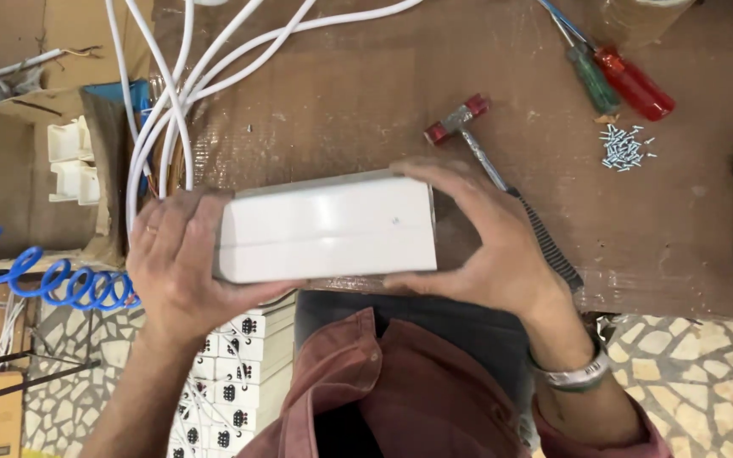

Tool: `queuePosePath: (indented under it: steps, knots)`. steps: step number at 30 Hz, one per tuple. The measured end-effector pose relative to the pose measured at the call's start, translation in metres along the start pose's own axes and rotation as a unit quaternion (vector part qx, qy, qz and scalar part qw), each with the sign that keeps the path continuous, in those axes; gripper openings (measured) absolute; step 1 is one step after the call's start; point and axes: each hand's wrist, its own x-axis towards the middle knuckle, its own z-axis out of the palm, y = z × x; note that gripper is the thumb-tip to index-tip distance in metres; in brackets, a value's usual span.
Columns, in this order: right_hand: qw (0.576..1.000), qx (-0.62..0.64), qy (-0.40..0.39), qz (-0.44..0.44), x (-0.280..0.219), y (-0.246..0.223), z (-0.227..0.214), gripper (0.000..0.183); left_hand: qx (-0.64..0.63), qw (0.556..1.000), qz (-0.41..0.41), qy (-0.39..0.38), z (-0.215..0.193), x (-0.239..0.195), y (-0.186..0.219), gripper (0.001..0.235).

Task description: The person assembles a white plastic electrical enclosure at a workbench. They hold the two-part casing together, drive screws with a pneumatic screwdriver, tap parts with a hammer, tighten screws with a screwdriver, press the casing closed, and place the finished enclosure with a row of completed units.

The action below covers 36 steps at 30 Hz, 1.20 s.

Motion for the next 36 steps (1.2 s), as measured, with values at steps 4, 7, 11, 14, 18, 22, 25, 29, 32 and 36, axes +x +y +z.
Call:
queuePosePath:
  steps: [4, 7, 11, 14, 18, 22, 25, 29, 32, 36]
  knots:
    - [0.993, 0.102, -0.006, -0.053, 0.026, -0.024, 0.003, 0.094, -0.037, 0.999, 0.01, 0.022, -0.003, 0.009, -0.006, 0.09]
    - [0.985, 0.143, -0.014, -0.092, 0.043, -0.036, -0.002, 0.097, -0.054, 0.997, 0.009, 0.047, -0.005, 0.025, 0.0, 0.089]
    - [0.988, 0.125, 0.01, -0.091, 0.06, -0.041, 0.0, 0.085, -0.066, 0.998, -0.017, 0.01, -0.01, 0.045, -0.007, 0.081]
    - [0.988, 0.131, 0.009, -0.075, 0.067, -0.04, 0.003, 0.084, -0.086, 0.996, -0.018, 0.002, -0.011, 0.054, -0.01, 0.073]
    - [0.989, 0.134, 0.01, -0.069, 0.072, -0.036, 0.008, 0.082, -0.097, 0.995, -0.001, 0.01, -0.002, 0.057, -0.02, 0.07]
    - [0.99, 0.126, 0.014, -0.066, 0.076, -0.035, 0.009, 0.08, -0.09, 0.996, -0.007, 0.018, -0.002, 0.061, -0.019, 0.062]
    - [0.991, 0.124, 0.016, -0.047, 0.077, -0.037, 0.01, 0.081, -0.1, 0.995, -0.012, 0.005, -0.003, 0.058, -0.021, 0.064]
    - [0.993, 0.112, -0.007, -0.034, 0.061, -0.043, -0.005, 0.09, -0.07, 0.997, -0.023, 0.016, -0.004, 0.04, -0.005, 0.082]
    - [0.983, 0.174, -0.065, -0.014, 0.039, -0.032, -0.032, 0.091, 0.003, 0.999, -0.02, 0.047, 0.007, 0.014, 0.007, 0.085]
    - [0.986, -0.052, 0.086, 0.133, 0.016, -0.017, -0.071, 0.032, 0.059, 0.995, -0.054, 0.064, 0.01, -0.005, 0.018, 0.084]
